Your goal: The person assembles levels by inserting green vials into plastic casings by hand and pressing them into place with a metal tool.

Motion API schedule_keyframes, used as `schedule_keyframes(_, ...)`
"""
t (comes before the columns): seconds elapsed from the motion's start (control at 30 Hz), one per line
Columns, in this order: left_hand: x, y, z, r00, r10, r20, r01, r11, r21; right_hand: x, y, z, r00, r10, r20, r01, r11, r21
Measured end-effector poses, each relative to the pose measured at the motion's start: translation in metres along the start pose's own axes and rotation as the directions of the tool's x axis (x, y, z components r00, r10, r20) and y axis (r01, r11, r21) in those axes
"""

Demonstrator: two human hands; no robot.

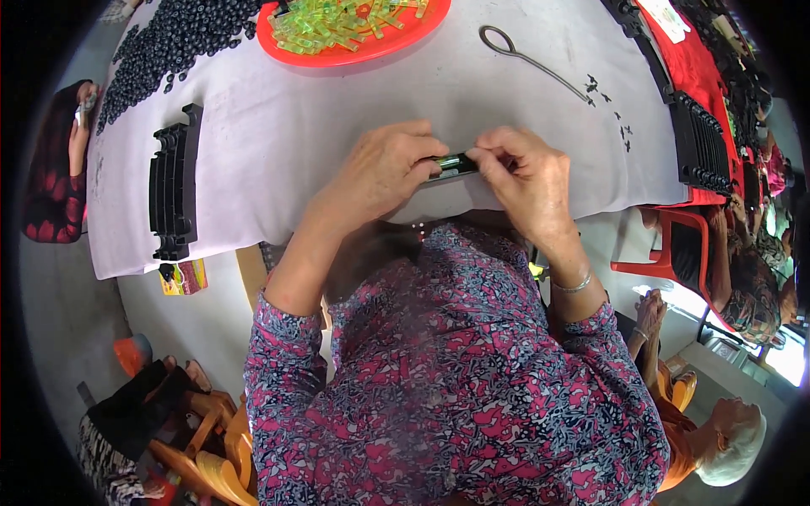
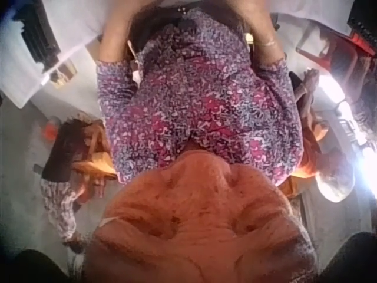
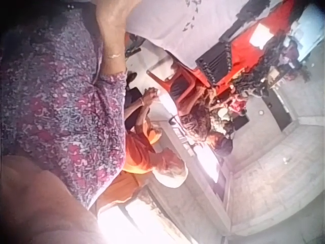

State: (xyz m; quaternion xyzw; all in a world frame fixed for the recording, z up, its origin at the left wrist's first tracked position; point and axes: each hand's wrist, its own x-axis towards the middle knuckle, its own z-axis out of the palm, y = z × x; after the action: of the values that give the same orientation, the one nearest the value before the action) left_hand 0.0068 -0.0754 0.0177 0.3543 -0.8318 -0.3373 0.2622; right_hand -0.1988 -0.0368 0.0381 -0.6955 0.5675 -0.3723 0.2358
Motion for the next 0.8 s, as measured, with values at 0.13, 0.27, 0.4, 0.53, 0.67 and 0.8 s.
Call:
schedule_keyframes(0.13,0.0,0.001,-0.001,0.999,-0.034,0.003,0.034,0.999,-0.04,0.003,0.001,-0.01,0.992,-0.04,0.117,0.033,0.997,0.064)
schedule_keyframes(0.27,0.001,0.0,0.001,1.0,-0.022,0.002,0.022,1.0,-0.021,0.0,0.008,0.0,0.937,-0.313,0.153,0.314,0.949,0.023)
schedule_keyframes(0.4,0.002,0.003,0.001,0.999,-0.052,0.002,0.053,0.998,-0.017,-0.005,0.007,0.007,0.92,-0.347,0.18,0.372,0.919,-0.13)
schedule_keyframes(0.53,0.01,0.006,-0.008,0.976,-0.181,0.12,0.184,0.983,-0.016,-0.005,0.007,0.009,0.92,-0.347,0.184,0.378,0.909,-0.178)
schedule_keyframes(0.67,-0.004,-0.004,0.001,0.997,-0.065,0.045,0.066,0.998,-0.024,-0.01,0.009,0.008,0.933,-0.33,0.146,0.35,0.927,-0.138)
schedule_keyframes(0.8,-0.02,0.014,-0.015,0.98,-0.091,-0.175,0.082,0.995,-0.062,-0.007,0.007,0.004,0.922,-0.361,0.144,0.38,0.914,-0.14)
